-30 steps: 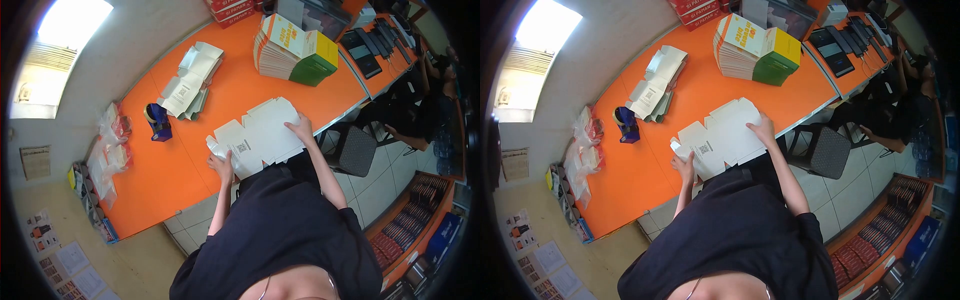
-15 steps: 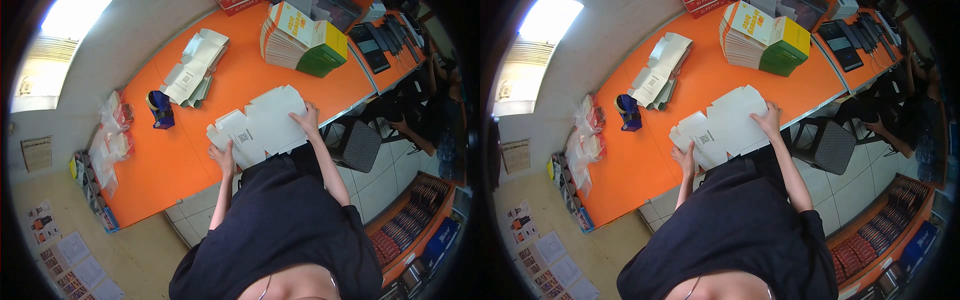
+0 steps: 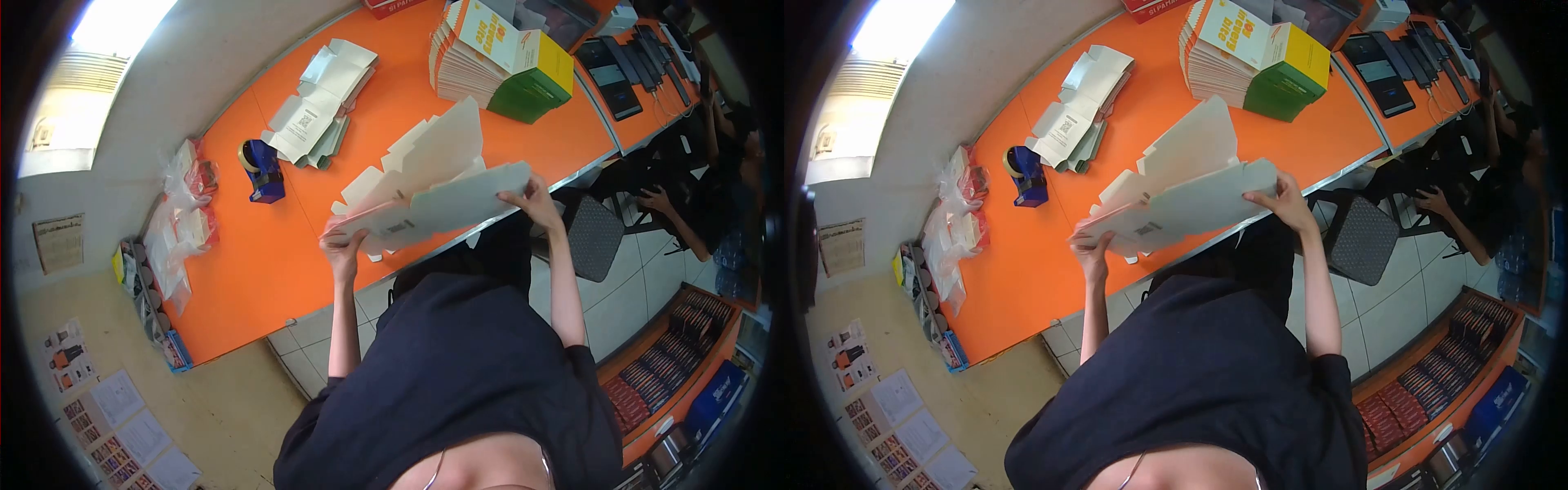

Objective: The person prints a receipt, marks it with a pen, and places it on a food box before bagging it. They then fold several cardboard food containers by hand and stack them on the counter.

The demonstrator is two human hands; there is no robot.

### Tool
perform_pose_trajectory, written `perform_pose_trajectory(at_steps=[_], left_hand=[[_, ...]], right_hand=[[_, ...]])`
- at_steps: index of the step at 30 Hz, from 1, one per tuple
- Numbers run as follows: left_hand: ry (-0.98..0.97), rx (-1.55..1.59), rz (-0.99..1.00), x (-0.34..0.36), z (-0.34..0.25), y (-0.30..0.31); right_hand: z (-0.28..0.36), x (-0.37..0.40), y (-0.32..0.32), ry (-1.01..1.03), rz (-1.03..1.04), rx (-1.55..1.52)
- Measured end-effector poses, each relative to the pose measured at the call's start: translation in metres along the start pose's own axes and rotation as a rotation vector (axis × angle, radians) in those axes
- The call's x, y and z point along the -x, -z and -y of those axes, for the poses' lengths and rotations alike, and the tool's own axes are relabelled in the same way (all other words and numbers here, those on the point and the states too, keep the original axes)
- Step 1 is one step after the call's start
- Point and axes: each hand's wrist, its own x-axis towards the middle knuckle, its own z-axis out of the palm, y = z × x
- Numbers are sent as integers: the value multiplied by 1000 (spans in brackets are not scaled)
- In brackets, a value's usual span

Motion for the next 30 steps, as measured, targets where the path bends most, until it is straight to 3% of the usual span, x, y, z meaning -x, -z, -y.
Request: perform_pose_trajectory(at_steps=[4, 6, 8, 10, 12, 13, 15, 17, 19, 22, 24, 27, 30], left_hand=[[33, 32, 132, -7, -6, -3], [21, 64, 184, -9, -30, -11], [-109, 43, 337, -12, -34, -11], [-81, 62, 313, -11, -32, -12], [-62, 83, 281, -10, -33, -14], [-98, 136, 230, -8, -37, -15], [-133, 184, 169, -6, -38, -17], [-60, 92, 64, -7, -32, -18], [-45, 48, 95, -4, 2, -13], [-28, 67, 110, -6, 9, -19], [90, 42, 87, -1, 12, -19], [5, -128, 60, -9, 17, -23], [49, 117, -87, -14, 10, -27]], right_hand=[[-26, -17, 0, 141, -178, 23], [-23, -21, 2, 422, -220, 157], [-9, -24, -3, 364, -221, 42], [2, -24, -2, 305, -220, -67], [7, -29, 5, 125, -44, -79], [6, -31, 5, 129, -37, -78], [3, -28, 1, 429, -128, 27], [3, -25, -3, 447, -123, 49], [-6, -21, -6, 467, -119, 72], [-36, -22, -2, 358, -122, 67], [-45, -13, -3, 254, -190, -84], [-53, -13, -6, 64, -228, -47], [-36, -14, 0, 133, -159, 12]])
